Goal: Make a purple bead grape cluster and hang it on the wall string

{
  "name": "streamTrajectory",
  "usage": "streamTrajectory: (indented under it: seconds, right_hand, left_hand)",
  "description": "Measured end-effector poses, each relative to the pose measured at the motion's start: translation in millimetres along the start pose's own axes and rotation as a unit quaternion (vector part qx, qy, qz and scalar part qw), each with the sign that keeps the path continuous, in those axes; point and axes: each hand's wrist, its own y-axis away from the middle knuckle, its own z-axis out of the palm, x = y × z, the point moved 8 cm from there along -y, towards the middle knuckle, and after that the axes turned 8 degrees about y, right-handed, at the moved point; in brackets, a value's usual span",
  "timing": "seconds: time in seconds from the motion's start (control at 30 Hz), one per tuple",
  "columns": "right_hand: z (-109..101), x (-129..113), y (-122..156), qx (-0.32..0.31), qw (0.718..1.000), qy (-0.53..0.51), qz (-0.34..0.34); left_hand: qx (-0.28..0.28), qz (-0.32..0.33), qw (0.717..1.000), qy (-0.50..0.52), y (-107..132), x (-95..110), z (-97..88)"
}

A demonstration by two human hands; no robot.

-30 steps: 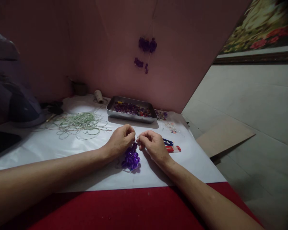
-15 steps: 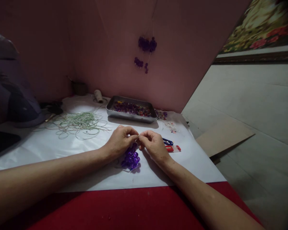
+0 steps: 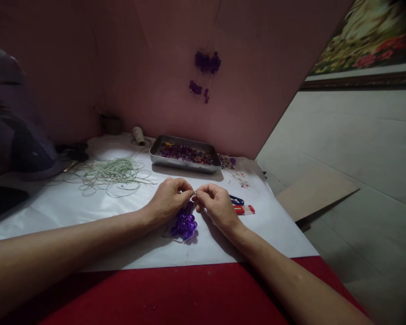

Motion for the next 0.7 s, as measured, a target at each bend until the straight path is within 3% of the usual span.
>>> streamTrajectory:
  seconds: [0.5, 0.7]
  right_hand:
    - [0.9, -2.1, 2.1, -0.01, 1.0, 0.03, -0.002]
    - [1.4, -5.5, 3.2, -0.013, 0.997, 0.069, -0.014]
  left_hand:
    - [0.012, 0.02, 0.999, 0.024, -0.4, 3.6, -2.5]
    - [0.005, 0.039, 0.999, -0.023, -1.9, 2.0, -2.1]
